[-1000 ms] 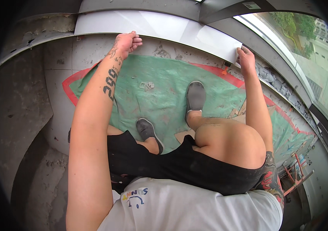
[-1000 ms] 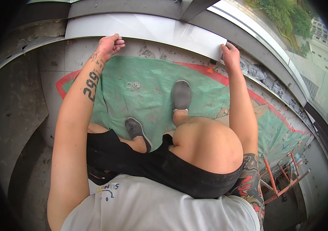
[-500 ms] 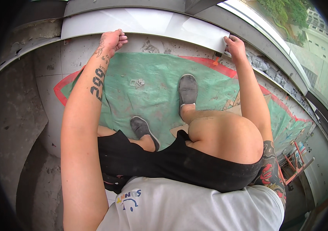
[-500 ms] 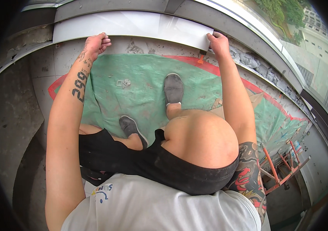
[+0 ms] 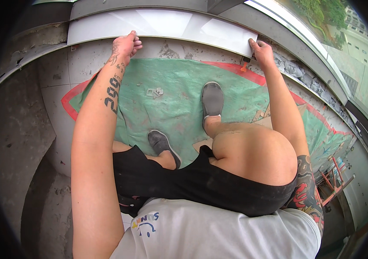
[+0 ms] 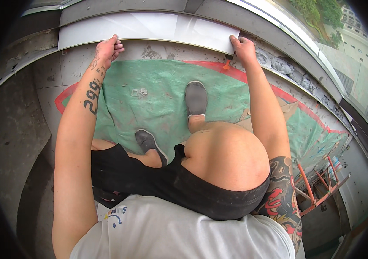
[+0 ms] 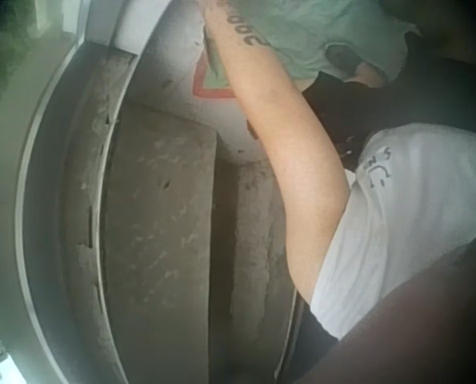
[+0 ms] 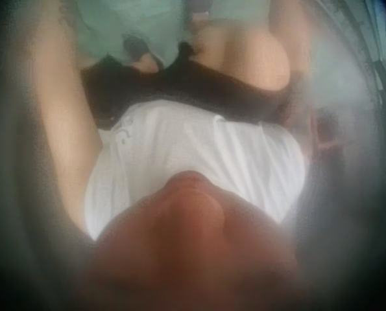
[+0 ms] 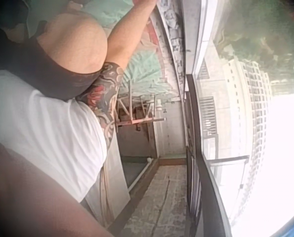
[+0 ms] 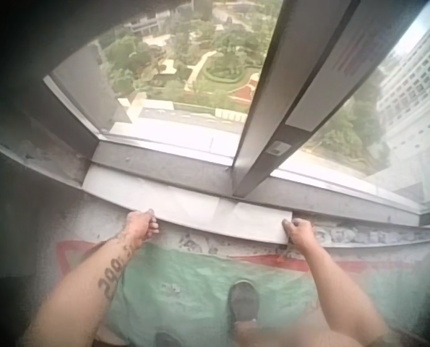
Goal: The person cuts tiles with a manual tile cutter, carries a cut tile over to a window sill, and test fits the tile along the ledge by hand.
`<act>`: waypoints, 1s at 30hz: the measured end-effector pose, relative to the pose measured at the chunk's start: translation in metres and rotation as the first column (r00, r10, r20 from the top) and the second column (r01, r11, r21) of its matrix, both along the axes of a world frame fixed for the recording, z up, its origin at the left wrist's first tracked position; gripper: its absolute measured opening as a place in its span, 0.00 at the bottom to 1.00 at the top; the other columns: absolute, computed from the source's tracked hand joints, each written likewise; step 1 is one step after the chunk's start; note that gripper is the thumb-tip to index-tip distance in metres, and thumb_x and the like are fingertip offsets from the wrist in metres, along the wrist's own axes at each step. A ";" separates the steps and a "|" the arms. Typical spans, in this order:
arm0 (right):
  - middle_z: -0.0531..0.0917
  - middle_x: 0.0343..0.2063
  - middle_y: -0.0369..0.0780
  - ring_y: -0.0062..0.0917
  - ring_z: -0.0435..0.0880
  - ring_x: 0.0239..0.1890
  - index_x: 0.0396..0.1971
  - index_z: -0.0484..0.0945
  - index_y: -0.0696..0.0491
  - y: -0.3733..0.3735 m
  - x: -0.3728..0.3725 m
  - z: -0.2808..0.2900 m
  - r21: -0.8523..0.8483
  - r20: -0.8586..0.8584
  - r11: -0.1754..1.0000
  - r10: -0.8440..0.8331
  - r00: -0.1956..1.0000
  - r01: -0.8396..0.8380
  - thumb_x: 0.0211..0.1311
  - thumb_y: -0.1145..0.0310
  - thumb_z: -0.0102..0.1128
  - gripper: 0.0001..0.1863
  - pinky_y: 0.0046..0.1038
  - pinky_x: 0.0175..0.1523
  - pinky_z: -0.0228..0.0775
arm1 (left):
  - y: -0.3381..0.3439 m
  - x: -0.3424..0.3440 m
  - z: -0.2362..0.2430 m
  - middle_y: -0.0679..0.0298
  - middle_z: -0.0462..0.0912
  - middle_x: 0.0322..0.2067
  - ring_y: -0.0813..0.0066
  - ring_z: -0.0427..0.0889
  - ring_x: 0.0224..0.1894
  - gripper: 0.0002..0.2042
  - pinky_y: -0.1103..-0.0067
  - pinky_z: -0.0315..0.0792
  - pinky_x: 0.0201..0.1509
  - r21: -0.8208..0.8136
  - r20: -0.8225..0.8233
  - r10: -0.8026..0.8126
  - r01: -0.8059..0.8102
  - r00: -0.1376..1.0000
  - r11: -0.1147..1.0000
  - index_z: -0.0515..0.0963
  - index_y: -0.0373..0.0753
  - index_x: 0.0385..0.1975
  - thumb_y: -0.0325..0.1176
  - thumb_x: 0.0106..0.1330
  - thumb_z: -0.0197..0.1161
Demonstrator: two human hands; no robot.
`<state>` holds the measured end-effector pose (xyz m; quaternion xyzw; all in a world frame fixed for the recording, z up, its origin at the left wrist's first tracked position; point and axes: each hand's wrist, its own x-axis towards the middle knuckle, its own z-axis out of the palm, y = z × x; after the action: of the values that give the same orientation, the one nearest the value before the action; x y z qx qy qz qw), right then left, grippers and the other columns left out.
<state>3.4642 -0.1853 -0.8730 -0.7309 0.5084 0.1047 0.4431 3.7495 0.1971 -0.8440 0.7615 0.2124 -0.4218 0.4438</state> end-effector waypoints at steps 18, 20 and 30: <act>0.78 0.28 0.33 0.17 0.70 0.33 0.37 0.80 0.61 0.007 0.000 -0.001 0.086 0.179 0.996 0.008 0.984 -0.023 0.71 0.54 0.57 0.21 0.23 0.41 0.65 | 0.040 0.040 0.003 0.55 0.85 0.28 0.65 0.85 0.32 0.19 0.71 0.78 0.42 0.261 0.426 -0.181 0.072 0.886 0.963 0.81 0.31 0.33 0.46 0.66 0.62; 0.81 0.34 0.34 0.18 0.73 0.36 0.42 0.80 0.63 -0.001 -0.007 -0.008 0.133 0.209 0.991 -0.022 0.978 -0.007 0.72 0.56 0.57 0.21 0.23 0.46 0.67 | 0.056 0.065 0.008 0.53 0.86 0.32 0.57 0.86 0.37 0.19 0.68 0.76 0.50 0.411 0.492 -0.307 0.094 0.815 0.907 0.83 0.34 0.33 0.47 0.64 0.62; 0.76 0.25 0.29 0.13 0.67 0.27 0.34 0.79 0.59 -0.010 -0.018 -0.013 0.122 0.210 0.992 0.004 0.978 -0.031 0.72 0.56 0.56 0.18 0.20 0.33 0.62 | 0.107 0.191 0.024 0.43 0.79 0.53 0.50 0.78 0.57 0.23 0.66 0.71 0.63 0.758 0.409 -0.685 0.193 0.603 0.623 0.76 0.31 0.54 0.39 0.63 0.55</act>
<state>3.4459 -0.1956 -0.8856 -0.7131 0.4448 0.0626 0.5382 3.9407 0.3043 -0.8199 0.9894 -0.0405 -0.1213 0.0691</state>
